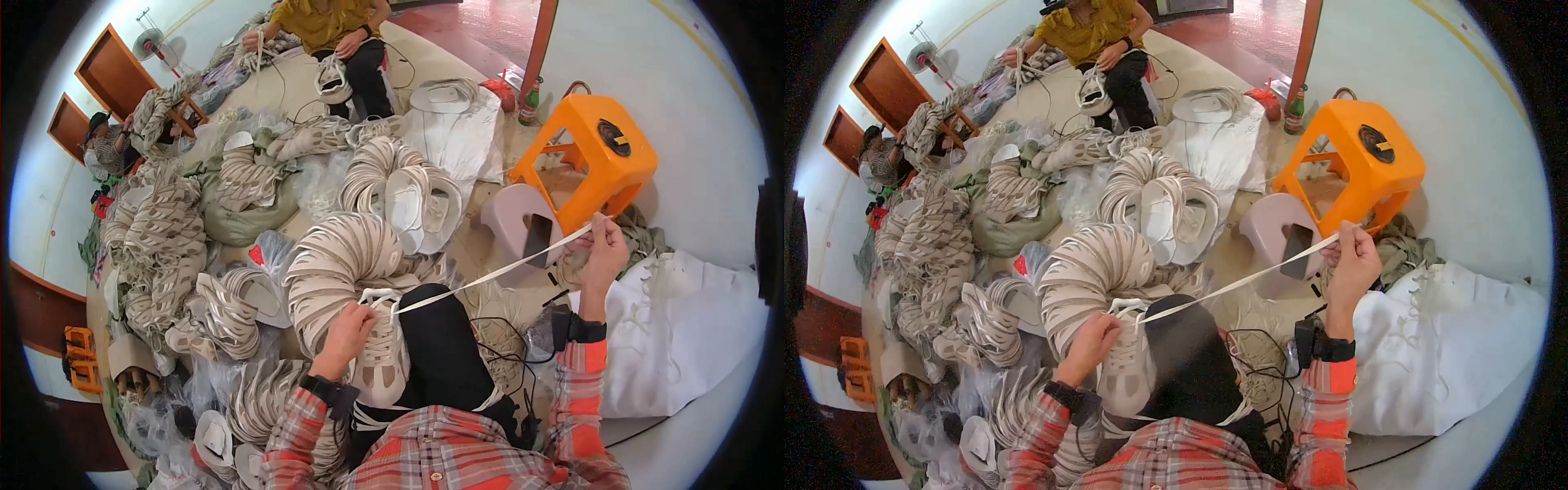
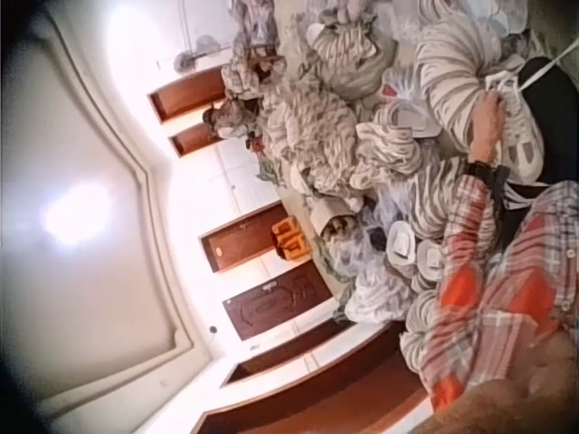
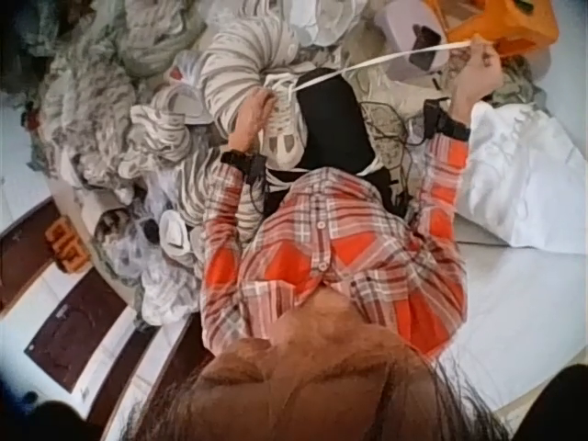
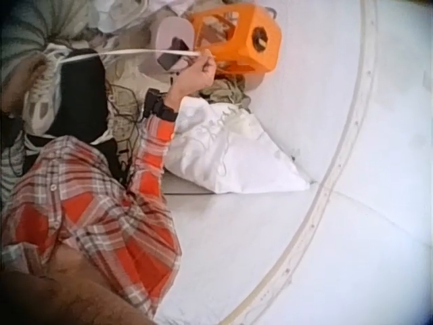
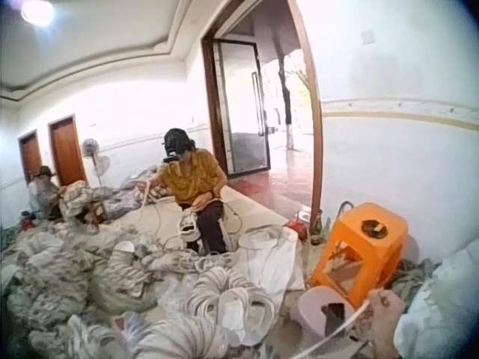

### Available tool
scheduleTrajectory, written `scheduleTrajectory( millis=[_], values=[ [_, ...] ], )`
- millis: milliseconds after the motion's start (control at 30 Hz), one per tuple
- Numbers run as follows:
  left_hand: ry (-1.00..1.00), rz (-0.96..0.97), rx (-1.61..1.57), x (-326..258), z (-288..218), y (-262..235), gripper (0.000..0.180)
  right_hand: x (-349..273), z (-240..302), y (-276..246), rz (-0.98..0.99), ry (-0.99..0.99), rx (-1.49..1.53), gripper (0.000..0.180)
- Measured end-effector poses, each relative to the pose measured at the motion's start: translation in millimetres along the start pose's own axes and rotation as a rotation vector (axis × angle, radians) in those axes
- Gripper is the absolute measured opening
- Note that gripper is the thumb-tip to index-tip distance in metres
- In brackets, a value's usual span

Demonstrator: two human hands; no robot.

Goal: Lacing multiple pairs of white sneakers while sitting on the floor in a warehouse-like environment.

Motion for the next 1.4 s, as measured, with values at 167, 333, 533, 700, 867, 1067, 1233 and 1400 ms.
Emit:
scheduleTrajectory(
  millis=[167,333,533,700,867,1067,1233,1400],
  values=[
    [0.349,0.210,0.094,9.3,-28.1,30.9,0.006,-3.5,-3.2,2.6,0.045,-0.044,-0.149,0.015],
    [0.417,0.249,0.084,1.8,-66.3,38.8,0.006,-26.4,-6.5,23.3,0.283,-0.927,-0.761,0.012],
    [0.254,0.358,-0.098,1.3,-67.7,38.6,0.009,-229.2,-44.0,72.8,1.452,0.462,-0.426,0.022],
    [0.278,0.111,-0.235,19.5,-59.1,6.6,0.012,-256.7,-81.1,78.6,1.588,0.501,-0.513,0.025],
    [0.275,0.121,0.085,3.1,-1.9,-4.8,0.011,-225.8,-96.8,85.4,1.422,0.435,-0.658,0.027],
    [0.297,0.055,0.343,-0.3,-4.8,-15.0,0.014,-297.3,-102.7,113.6,1.425,0.126,-0.584,0.025],
    [0.259,0.068,0.351,0.0,11.7,-17.6,0.013,-309.0,-112.0,116.8,1.340,0.024,-0.533,0.022],
    [-0.013,0.152,0.264,-0.3,36.2,-13.5,0.013,-288.2,-112.5,103.4,1.433,0.639,-0.579,0.023]
  ],
)
Point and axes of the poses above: each hand's wrist, its own x-axis towards the middle knuckle, its own y-axis out of the palm, z = x × y, the point moved 7 cm from there along x, towards the middle knuckle, and after that the axes turned 14 degrees about -z, right-handed, at the moved point
